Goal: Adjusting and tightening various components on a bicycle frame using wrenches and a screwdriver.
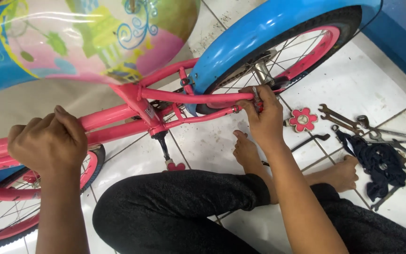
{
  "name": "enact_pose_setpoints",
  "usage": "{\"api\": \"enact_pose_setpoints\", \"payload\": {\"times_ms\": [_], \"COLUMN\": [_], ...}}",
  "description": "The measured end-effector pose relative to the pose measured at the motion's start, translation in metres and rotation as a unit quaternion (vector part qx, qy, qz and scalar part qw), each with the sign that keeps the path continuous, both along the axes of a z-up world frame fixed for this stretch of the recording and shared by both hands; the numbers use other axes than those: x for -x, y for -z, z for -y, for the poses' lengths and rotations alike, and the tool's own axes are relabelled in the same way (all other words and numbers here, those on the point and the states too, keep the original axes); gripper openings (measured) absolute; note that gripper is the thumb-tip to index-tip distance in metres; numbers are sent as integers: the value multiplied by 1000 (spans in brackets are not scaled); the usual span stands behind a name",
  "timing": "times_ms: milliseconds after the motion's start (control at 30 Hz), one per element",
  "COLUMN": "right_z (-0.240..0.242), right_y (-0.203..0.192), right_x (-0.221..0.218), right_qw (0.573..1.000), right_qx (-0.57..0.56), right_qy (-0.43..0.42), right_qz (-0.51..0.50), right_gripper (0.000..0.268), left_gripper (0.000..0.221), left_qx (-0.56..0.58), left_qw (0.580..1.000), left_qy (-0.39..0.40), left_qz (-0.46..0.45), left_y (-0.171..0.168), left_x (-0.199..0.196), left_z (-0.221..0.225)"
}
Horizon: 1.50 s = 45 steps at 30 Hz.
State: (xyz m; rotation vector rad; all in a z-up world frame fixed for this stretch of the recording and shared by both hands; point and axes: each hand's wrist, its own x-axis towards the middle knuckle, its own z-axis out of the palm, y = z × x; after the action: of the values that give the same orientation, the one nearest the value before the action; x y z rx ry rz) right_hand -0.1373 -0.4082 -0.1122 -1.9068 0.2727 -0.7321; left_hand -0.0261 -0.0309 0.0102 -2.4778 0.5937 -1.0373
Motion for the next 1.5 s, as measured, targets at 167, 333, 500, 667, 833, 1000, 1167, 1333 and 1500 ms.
{"api": "enact_pose_setpoints", "payload": {"times_ms": [167, 333, 500, 667, 833, 1000, 1167, 1333, 1500], "right_z": [-3, -13, -23, -26, -31, -43, -47, -38, -30], "right_y": [-9, -22, -25, -18, -20, -43, -35, -56, -48], "right_x": [3, 10, 28, 51, 78, 102, 114, 120, 111], "right_qw": [1000, 995, 986, 975, 970, 947, 938, 946, 949], "right_qx": [-5, 54, 120, 187, 220, 223, 260, 221, 177], "right_qy": [9, 65, 100, 106, 50, 45, 50, 70, 135], "right_qz": [-20, -49, -51, -56, -93, -227, -223, -226, -222], "right_gripper": [22, 30, 30, 38, 34, 37, 43, 37, 36], "left_gripper": [60, 56, 55, 54, 50, 47, 46, 45, 40], "left_qx": [2, 6, 2, -4, 10, 25, 30, 39, -23], "left_qw": [1000, 1000, 999, 999, 997, 994, 992, 989, 985], "left_qy": [28, 27, 42, 51, 61, 69, 89, 94, 63], "left_qz": [10, 3, -4, 9, 49, 75, 88, 106, 159], "left_y": [-4, -10, -15, -14, -11, -6, -5, -6, 8], "left_x": [3, 7, 8, 10, 11, 6, 8, 11, -3], "left_z": [3, 9, 8, 4, 0, -4, -5, -3, -13]}}
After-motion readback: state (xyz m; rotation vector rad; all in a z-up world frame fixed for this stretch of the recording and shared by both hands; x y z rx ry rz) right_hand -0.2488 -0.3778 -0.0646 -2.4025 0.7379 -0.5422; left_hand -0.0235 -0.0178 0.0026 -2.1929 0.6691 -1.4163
